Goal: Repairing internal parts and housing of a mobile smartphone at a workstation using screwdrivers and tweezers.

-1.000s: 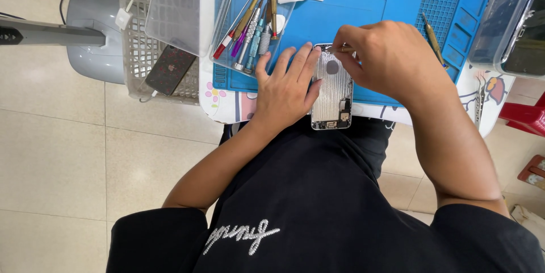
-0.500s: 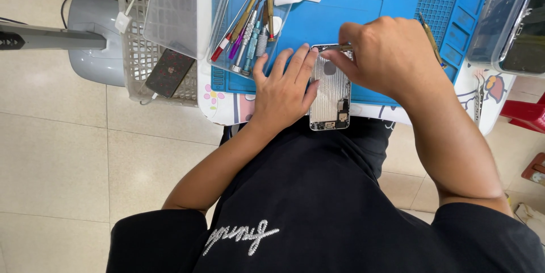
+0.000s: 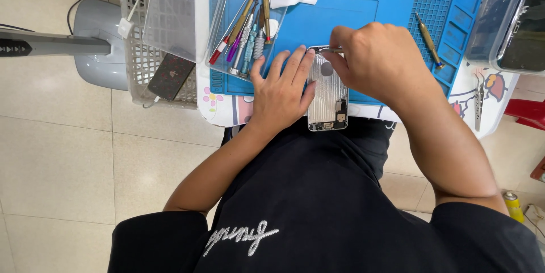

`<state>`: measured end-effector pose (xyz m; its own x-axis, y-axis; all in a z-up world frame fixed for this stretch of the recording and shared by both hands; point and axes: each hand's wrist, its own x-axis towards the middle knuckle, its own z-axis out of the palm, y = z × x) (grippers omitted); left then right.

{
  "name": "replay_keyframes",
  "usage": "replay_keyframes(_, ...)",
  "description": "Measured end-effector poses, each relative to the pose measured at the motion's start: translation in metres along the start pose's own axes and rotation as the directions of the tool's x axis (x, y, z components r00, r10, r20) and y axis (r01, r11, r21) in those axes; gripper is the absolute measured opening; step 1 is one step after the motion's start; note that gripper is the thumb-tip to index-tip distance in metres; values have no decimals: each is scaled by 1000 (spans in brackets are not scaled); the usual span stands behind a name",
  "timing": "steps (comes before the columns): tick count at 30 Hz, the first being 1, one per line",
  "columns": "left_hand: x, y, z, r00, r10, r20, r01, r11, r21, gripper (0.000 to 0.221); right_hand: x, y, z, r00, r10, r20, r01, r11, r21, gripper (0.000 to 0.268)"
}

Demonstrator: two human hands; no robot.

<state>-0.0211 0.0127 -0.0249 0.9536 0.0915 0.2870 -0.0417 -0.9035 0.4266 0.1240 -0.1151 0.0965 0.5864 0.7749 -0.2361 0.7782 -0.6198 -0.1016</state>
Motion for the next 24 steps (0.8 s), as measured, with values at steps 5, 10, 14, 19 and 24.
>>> replay_keyframes(5,-1,0,1,1000,4,-2,-4,1000,2,53,-3,2,4,999,-20,-37,21,999,45,28)
replay_keyframes(10,0,1,1,1000,5,-6,-5,1000,-4,54,-3,-2,-2,999,-22,-45,25,997,77,27)
replay_keyframes(14,0,1,0,1000,4,-3,-4,1000,-6,54,-4,1,5,996,-24,-82,37,986,160,22)
replay_keyframes(19,1,2,0,1000,8,-8,-8,1000,-10,54,-3,0,10,996,13,-92,2,987,159,20)
replay_keyframes(24,1,3,-2,1000,10,-5,-10,1000,-6,56,-9,4,8,987,43,-154,-10,977,215,23)
